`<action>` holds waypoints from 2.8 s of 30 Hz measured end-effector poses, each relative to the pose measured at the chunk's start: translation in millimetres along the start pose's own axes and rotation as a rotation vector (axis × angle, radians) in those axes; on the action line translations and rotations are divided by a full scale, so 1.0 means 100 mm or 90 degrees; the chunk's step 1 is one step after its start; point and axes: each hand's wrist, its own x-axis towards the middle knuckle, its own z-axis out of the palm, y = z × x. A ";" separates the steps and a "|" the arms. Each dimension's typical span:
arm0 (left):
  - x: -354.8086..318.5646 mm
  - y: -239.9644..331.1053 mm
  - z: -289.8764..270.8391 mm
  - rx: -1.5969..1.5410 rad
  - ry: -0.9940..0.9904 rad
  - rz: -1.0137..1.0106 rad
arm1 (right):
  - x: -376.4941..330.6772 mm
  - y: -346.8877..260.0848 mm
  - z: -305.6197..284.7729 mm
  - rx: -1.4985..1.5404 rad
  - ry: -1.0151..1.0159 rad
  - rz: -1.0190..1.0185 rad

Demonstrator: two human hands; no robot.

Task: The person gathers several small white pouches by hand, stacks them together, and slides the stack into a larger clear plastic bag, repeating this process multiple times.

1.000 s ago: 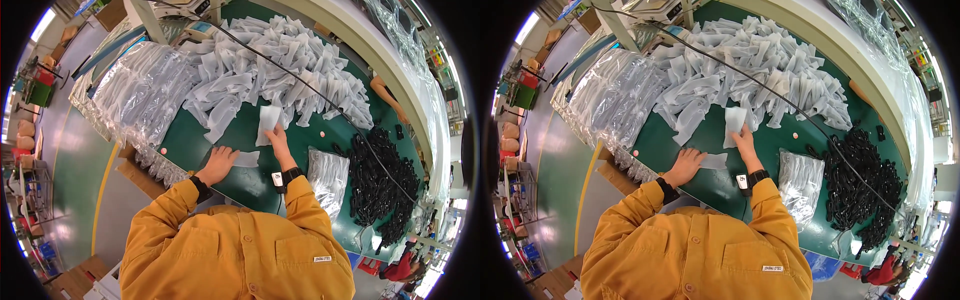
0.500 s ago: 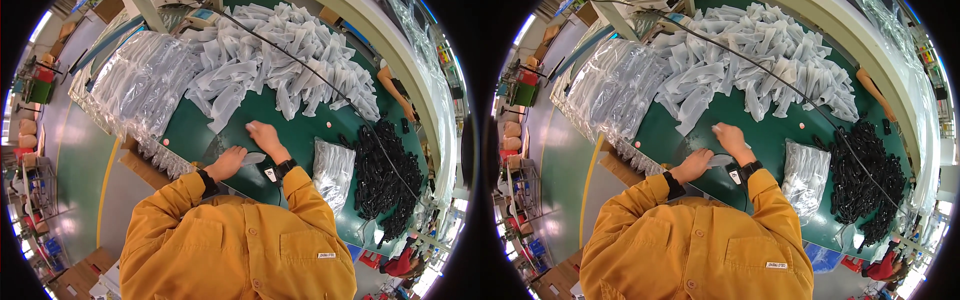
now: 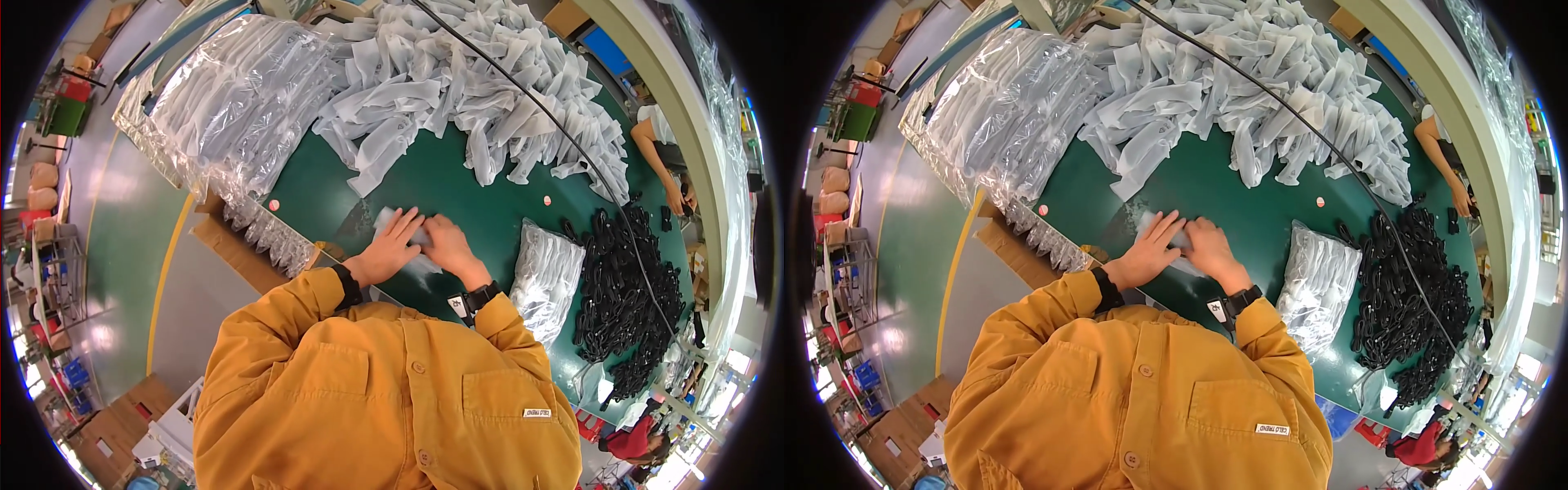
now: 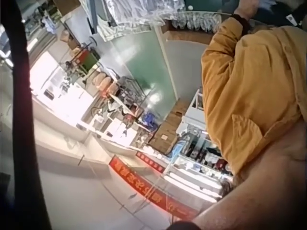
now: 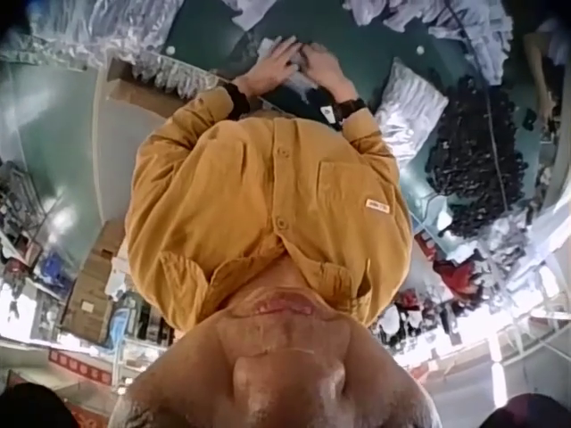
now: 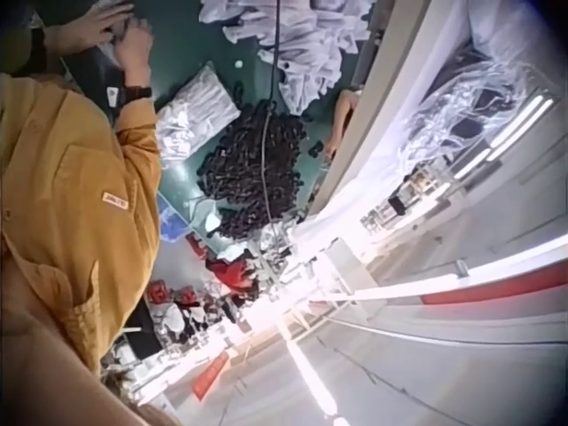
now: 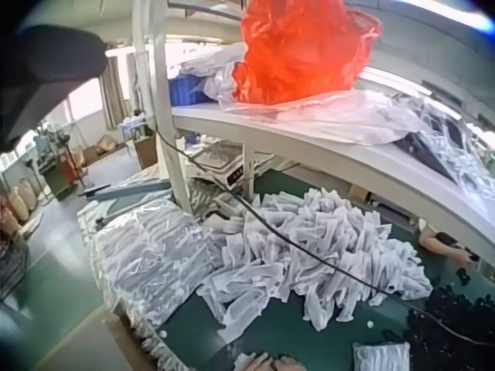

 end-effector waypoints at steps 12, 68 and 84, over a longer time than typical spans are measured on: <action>-0.38 -0.01 0.10 -0.064 -0.113 -0.148 | 1.28 -0.75 -0.21 -0.166 0.202 -0.356; -0.49 -0.04 -0.06 -0.113 -0.129 -0.046 | 0.15 -0.35 0.01 -0.043 0.153 0.017; -0.45 -0.16 0.04 -0.096 -0.236 -0.008 | -1.30 0.18 -0.01 -0.145 0.452 0.224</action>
